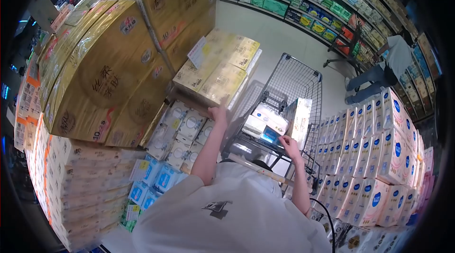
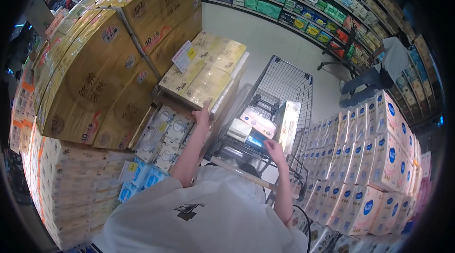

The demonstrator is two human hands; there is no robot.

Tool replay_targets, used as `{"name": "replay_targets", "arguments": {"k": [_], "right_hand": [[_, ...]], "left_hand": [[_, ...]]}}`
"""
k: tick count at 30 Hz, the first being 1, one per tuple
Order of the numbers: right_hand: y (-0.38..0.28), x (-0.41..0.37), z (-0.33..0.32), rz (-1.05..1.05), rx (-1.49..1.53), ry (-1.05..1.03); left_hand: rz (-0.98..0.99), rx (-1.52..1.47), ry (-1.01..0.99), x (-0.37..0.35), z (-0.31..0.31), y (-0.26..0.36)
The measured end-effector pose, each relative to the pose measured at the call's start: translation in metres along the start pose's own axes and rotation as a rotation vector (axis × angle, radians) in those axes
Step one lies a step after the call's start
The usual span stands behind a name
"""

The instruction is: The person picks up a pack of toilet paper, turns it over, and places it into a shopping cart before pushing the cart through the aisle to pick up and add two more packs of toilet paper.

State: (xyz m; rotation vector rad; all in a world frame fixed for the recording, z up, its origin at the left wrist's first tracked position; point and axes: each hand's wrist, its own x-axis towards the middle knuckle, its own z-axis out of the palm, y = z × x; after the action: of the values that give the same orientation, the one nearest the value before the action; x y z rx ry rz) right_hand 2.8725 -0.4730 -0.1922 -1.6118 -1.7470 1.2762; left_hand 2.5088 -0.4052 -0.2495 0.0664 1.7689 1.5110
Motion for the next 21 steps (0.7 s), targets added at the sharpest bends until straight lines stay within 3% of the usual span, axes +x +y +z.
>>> {"name": "replay_targets", "arguments": {"k": [5, 6, 7, 9, 11, 17, 21], "right_hand": [[0.004, 0.015, 0.027, 0.051, 0.207, -0.014], [0.007, 0.018, 0.029, -0.04, 0.333, 0.053], [0.013, 0.014, 0.024, 0.096, 0.428, 0.049], [0.025, 0.012, 0.02, 0.167, 0.576, 0.005], [0.029, 0.012, 0.02, 0.133, 0.549, 0.03], [0.027, 0.013, 0.021, 0.107, 0.552, 0.018], [0.029, 0.015, 0.02, 0.147, 0.567, 0.047]], "left_hand": [[-0.148, -0.082, -0.048, -0.009, -0.001, 0.015], [-0.139, -0.149, -0.124, -0.019, -0.004, 0.023], [-0.127, -0.216, -0.201, -0.029, -0.007, 0.033], [-0.089, -0.332, -0.255, -0.044, -0.006, 0.046], [-0.039, -0.426, -0.2, -0.059, -0.004, 0.049], [0.144, -0.215, -0.162, -0.116, -0.017, 0.048], [0.32, 0.078, -0.412, -0.158, -0.022, 0.051]]}}
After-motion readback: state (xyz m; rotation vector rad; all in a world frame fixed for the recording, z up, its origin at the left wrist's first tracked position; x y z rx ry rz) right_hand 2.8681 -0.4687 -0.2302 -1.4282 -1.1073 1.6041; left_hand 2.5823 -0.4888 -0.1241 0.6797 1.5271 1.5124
